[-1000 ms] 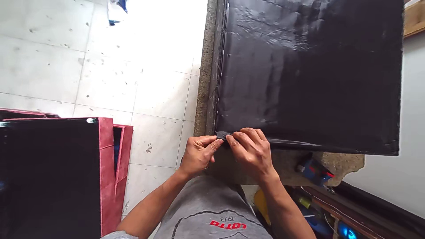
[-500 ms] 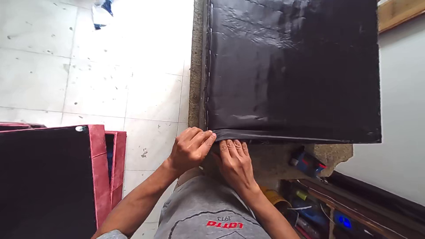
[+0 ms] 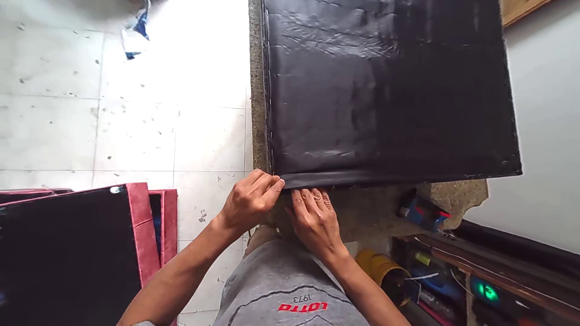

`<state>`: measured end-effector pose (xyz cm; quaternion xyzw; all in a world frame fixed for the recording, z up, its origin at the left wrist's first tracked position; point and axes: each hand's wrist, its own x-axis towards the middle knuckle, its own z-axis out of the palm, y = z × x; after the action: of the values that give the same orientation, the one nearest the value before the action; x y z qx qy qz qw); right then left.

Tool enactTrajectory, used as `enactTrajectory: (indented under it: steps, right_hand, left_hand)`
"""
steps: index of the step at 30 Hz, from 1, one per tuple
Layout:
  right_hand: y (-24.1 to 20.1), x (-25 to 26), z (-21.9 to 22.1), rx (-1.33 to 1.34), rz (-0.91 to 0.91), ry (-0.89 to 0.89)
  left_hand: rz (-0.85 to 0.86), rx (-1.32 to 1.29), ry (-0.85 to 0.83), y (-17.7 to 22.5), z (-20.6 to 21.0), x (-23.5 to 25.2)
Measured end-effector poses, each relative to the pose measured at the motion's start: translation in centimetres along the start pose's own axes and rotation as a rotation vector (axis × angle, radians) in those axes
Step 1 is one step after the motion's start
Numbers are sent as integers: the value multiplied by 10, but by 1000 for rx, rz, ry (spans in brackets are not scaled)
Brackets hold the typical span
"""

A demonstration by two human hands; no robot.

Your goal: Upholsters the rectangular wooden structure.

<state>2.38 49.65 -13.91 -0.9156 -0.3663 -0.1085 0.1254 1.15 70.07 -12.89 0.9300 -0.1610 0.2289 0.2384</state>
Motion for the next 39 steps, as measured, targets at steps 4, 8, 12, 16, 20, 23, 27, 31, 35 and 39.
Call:
enactTrajectory:
  steps: [4, 8, 12, 16, 20, 23, 27, 31, 35, 39]
  right_hand:
    - [-3, 5, 7, -70, 94, -37]
    - [27, -13, -8, -49, 243, 5]
    - [127, -88, -37, -157, 430, 81]
    - [261, -203, -35, -223, 876, -290]
    - [336, -268, -15, -103, 934, -580]
    - [362, -261, -1, -154, 968, -644]
    - [396, -257, 0, -197, 978, -762]
    - [400, -259, -17, -81, 874, -850]
    - [345, -246, -53, 203, 832, -463]
    - [285, -192, -139, 545, 1076, -82]
  left_hand:
    - [110, 70, 31, -3, 1, -4]
    - [206, 182, -117, -1, -12, -1]
    - [291, 262, -251, -1, -21, 4]
    - [290, 232, -264, -1, -24, -2]
    - [237, 234, -251, 2, -20, -11]
    - [228, 229, -236, 1, -19, -15]
    - [226, 218, -231, 1, -18, -14]
    - [211, 224, -250, 3, -18, -16]
    - [174, 200, -230, 5, -17, -17]
    - [135, 188, -186, 8, -12, -20]
